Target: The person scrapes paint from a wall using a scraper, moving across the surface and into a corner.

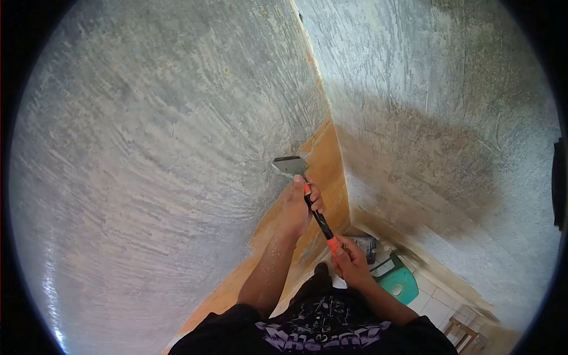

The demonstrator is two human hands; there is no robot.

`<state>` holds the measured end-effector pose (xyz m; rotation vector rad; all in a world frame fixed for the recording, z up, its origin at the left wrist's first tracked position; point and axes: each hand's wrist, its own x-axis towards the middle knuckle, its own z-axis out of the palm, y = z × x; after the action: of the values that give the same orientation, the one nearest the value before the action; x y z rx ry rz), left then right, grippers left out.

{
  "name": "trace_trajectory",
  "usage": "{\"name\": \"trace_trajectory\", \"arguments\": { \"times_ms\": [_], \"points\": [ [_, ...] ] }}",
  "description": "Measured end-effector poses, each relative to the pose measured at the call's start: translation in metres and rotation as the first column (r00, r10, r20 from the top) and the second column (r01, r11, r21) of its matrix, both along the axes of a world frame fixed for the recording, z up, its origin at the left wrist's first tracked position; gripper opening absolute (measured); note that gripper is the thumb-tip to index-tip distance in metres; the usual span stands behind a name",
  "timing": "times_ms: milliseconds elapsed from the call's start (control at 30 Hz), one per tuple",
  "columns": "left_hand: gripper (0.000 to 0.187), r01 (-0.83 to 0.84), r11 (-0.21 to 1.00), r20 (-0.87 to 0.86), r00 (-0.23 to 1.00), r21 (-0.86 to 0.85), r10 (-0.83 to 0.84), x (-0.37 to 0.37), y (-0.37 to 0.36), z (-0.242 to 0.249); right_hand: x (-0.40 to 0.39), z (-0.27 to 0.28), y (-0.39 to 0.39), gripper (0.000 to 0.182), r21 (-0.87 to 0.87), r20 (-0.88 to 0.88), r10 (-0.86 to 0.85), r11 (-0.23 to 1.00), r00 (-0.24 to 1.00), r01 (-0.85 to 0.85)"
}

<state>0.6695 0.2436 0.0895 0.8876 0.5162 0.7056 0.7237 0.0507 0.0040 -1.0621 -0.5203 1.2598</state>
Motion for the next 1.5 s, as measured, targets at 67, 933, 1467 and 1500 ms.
{"name": "trace_trajectory", "arguments": {
  "times_ms": [67,933,1467,1500],
  "points": [
    [0.037,0.034,0.999,0.001,0.999,0.001,-0.034,0.006,0.008,0.003,-0.001,0.0,0.008,0.039,-0.003,-0.016,-0.01,1.0,1.0,0.01],
    [0.038,0.026,0.997,-0.081,0.996,-0.067,-0.032,0.019,0.006,0.018,0.004,0.042,-0.002,0.045,-0.129,-0.108,-0.01,0.992,0.994,-0.004],
    [0.04,-0.087,0.995,-0.051,0.995,-0.043,0.085,0.016,-0.009,0.003,0.007,0.024,-0.008,0.044,-0.102,-0.152,0.002,0.995,0.988,-0.018],
    [0.04,-0.093,0.995,-0.045,0.995,-0.043,0.091,0.015,-0.008,0.005,0.005,0.021,-0.006,0.044,-0.074,-0.15,0.002,0.997,0.989,-0.013]
  ]
}}
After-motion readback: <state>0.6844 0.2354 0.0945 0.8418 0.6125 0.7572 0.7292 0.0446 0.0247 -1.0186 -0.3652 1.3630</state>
